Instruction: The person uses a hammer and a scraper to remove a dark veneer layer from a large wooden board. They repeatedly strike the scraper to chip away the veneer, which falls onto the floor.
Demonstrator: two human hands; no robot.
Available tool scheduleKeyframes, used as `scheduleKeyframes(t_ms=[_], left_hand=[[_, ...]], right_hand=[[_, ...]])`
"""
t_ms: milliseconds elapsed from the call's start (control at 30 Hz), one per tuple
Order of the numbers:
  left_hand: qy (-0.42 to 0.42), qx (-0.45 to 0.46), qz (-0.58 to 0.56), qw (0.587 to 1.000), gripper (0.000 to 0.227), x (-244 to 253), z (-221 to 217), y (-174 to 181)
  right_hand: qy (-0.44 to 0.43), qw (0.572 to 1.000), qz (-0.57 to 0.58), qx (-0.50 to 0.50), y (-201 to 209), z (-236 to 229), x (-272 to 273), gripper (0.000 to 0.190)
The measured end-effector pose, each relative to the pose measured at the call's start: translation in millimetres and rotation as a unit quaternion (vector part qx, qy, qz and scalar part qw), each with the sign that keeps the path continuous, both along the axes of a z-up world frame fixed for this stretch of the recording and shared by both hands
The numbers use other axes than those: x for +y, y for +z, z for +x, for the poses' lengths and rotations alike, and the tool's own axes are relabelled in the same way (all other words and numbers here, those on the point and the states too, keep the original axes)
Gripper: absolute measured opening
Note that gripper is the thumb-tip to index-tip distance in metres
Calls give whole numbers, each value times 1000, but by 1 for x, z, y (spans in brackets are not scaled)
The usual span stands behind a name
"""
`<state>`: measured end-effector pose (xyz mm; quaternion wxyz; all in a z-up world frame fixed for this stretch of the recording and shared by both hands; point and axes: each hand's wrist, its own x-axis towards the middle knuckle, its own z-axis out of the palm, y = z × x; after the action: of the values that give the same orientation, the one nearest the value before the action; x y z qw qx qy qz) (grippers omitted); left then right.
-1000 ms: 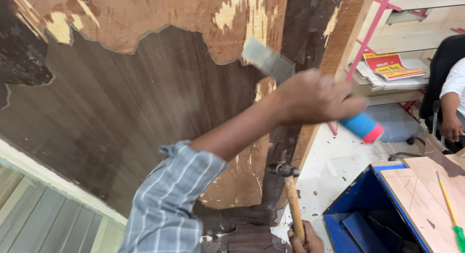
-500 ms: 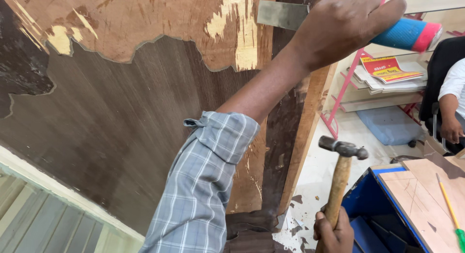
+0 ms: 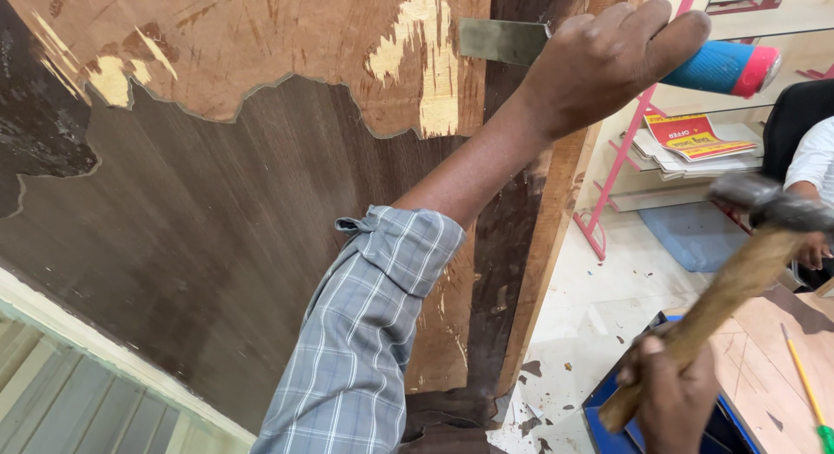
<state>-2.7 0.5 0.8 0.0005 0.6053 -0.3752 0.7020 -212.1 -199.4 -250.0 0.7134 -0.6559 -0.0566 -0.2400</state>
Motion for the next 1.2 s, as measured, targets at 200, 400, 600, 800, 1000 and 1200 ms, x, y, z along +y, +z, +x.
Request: scheduleKeyframes(t_ms=[200,400,600,800,1000,1200], left_hand=[[14,8,0,1000,19,-2,1,-2],[15,1,-2,1000,21,-2,8,-1],[37,-6,3,999,19,-4,11,-3],[-5,2,-5,1000,22,-1,9,1],[11,-2,-4,1000,23,0,11,0],[16,5,-6,1000,25,-4,20,1]], right_hand=[[36,985,110,-130,59,18,2,11],[77,995,47,-38,92,21,-8,14],[72,982,115,-134,89,32,-5,14],[79,996,41,-28,104,26,-9,10],[51,993,90,-59,107,24,7,16],[84,986,135,-55,113,18,-18,5]])
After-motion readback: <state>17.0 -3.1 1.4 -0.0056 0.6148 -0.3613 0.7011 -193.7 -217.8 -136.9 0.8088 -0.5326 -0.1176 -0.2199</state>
